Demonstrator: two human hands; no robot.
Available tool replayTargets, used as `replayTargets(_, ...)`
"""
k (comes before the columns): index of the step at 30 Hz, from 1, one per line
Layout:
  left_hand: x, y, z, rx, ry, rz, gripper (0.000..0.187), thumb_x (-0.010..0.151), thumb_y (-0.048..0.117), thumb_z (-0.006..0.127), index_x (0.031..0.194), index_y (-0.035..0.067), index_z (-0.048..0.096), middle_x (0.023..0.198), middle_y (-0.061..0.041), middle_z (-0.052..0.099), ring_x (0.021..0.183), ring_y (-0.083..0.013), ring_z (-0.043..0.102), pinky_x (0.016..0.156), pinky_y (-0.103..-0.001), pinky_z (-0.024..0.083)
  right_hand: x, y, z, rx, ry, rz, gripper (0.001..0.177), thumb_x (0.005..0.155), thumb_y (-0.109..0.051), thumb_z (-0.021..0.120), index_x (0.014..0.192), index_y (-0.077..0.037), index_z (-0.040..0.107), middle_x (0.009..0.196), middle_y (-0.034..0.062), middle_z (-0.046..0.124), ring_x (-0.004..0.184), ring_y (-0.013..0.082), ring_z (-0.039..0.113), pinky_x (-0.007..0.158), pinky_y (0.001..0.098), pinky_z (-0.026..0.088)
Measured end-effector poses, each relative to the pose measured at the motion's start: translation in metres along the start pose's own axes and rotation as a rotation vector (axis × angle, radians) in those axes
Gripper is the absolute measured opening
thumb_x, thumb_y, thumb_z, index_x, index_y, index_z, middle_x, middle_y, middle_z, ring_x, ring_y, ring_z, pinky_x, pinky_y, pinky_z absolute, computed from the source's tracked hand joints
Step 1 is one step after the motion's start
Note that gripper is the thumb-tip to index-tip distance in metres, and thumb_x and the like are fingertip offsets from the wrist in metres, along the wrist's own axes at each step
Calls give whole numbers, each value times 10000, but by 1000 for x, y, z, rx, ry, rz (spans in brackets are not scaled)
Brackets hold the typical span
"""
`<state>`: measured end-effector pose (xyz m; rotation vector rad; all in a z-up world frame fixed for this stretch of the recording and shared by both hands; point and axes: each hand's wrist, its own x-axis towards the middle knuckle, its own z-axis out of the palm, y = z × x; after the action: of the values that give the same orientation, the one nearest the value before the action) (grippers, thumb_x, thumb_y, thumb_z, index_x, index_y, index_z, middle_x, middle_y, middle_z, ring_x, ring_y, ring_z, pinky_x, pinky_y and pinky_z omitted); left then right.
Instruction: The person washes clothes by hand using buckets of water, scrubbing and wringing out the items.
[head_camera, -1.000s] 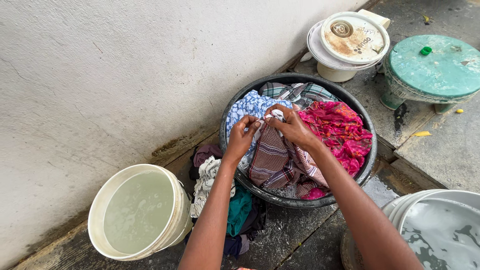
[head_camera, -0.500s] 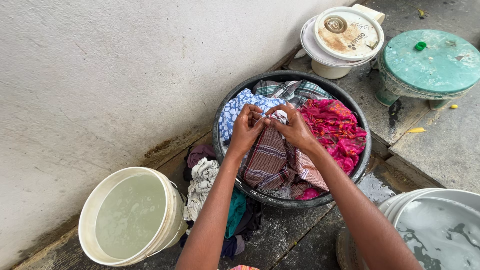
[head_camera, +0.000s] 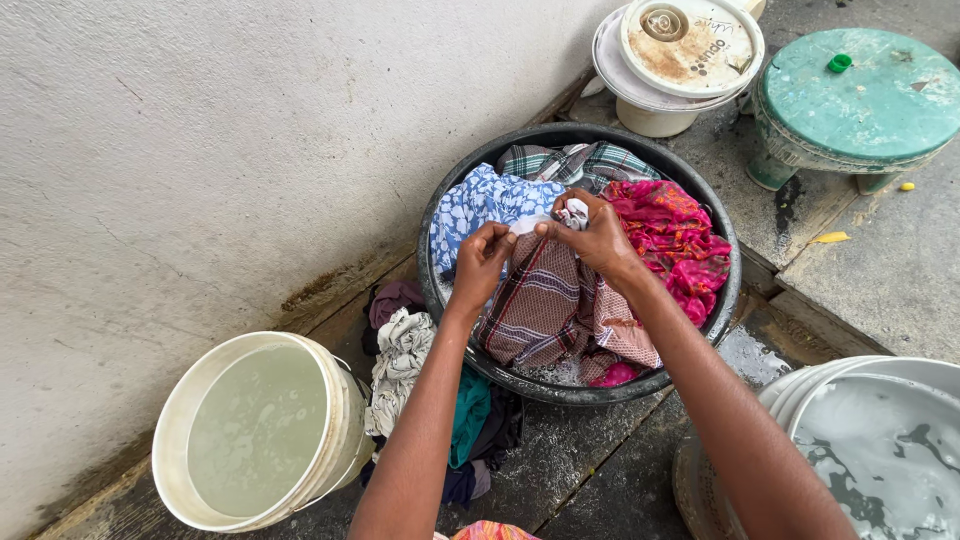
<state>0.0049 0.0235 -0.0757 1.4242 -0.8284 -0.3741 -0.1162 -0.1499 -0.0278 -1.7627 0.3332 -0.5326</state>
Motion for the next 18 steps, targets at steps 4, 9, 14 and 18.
replayTargets(4,9,30,18,-62,-26,46,155,1024,178,682,1025,23,687,860,26,643,801,-42,551,703,-231,451,0,-1,9,17,-40,-29,410,715,-280,912,939,-87,629,786,-66,651,713,32,589,589,217,490)
replayTargets(9,21,57,23,144,136,174,195,984,214,693,1002,21,707,918,0,647,826,-84,646,714,-248,569,-2,-7,5,-98,19,-103,348,814,-214,883,906,-56,586,728,-6,589,680,74,525,571,258,415)
replayTargets(14,22,48,22,85,106,131,203,1009,252,641,991,51,662,917,-9,639,807,-86,644,694,-250,561,-15,-27,5,-111,87,-48,230,810,-130,799,922,-75,607,755,-28,641,679,48,568,582,231,464)
replayTargets(18,19,47,28,-89,-25,-34,203,1028,296,609,953,107,620,839,-4,666,762,-54,637,691,-216,548,-18,-42,0,20,162,111,196,765,-61,766,899,-79,626,729,-4,636,610,62,553,519,238,446)
